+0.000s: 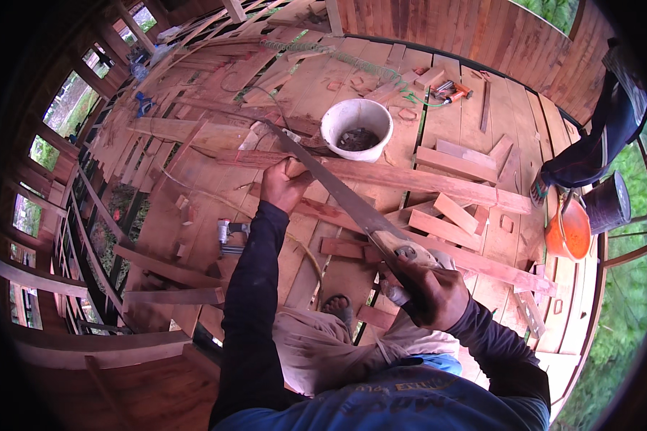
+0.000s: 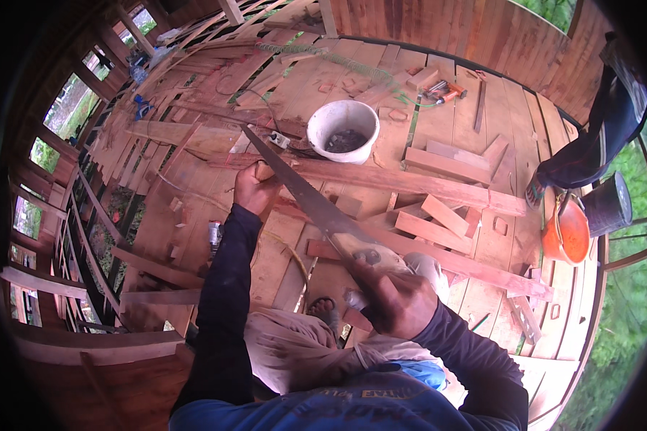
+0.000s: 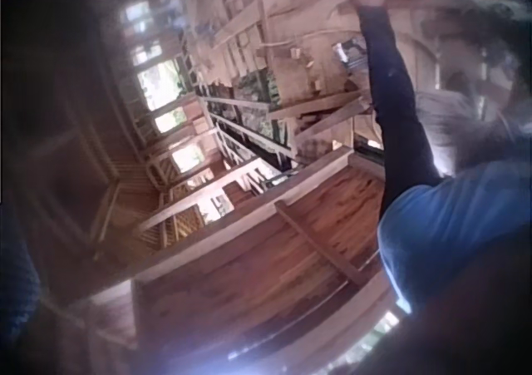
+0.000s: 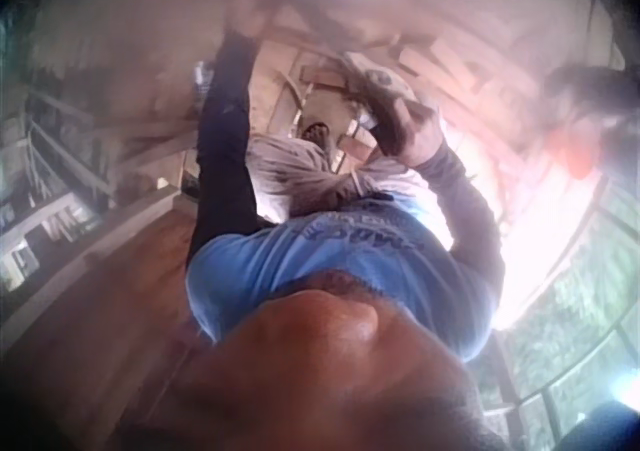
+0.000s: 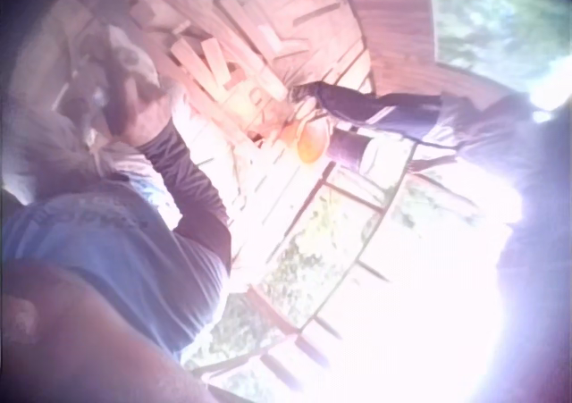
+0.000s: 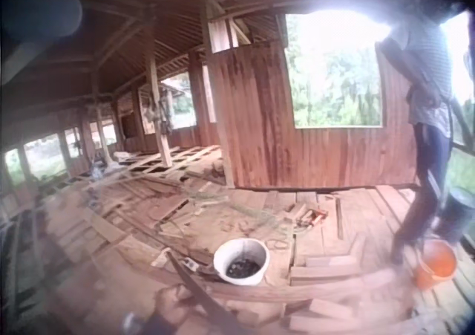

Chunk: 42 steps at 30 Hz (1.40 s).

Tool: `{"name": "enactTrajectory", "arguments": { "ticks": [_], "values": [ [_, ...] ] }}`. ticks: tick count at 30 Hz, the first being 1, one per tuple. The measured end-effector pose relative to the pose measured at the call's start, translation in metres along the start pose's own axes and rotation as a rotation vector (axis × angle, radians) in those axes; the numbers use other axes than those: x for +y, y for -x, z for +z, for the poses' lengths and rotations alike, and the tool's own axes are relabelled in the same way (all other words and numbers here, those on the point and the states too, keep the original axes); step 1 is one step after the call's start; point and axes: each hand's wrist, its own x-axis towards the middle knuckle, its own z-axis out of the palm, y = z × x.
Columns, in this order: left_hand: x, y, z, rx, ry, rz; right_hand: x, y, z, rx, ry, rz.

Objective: The person uses a hand saw to cut wooden planks to size, then lifts and fits them into the ceiling framework. They secure the planks with a hammer and nails, repeating the process for multiple sections.

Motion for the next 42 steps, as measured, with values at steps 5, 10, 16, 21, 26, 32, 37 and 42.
{"name": "enactTrajectory", "arguments": {
  "ticks": [5,10,16,21,26,32,37,42],
  "values": [
    [-0.010,-0.003,0.007,0.117,-0.079,0.029,-0.003,-0.006,-0.004,-0.007,0.053,0.062],
    [-0.014,-0.017,0.015,0.156,-0.245,0.068,-0.005,0.005,-0.015,-0.044,0.061,0.080],
    [-0.015,-0.019,0.025,0.184,-0.474,0.051,-0.008,0.009,-0.024,-0.055,0.054,0.116],
    [-0.018,-0.016,0.030,0.159,-0.474,0.045,-0.004,-0.004,-0.017,-0.041,0.089,0.114],
    [-0.017,-0.016,0.030,0.164,-0.471,0.081,0.022,-0.024,0.015,-0.105,0.074,0.159],
    [-0.026,-0.017,0.031,0.082,-0.605,0.069,0.010,-0.007,0.001,0.002,0.080,0.133],
    [-0.046,-0.014,0.025,0.103,-0.289,0.128,0.022,-0.031,0.016,-0.044,0.056,0.135],
    [-0.030,-0.002,0.025,0.050,-0.472,0.055,0.009,-0.005,0.011,-0.088,0.068,0.162]
  ]
}}
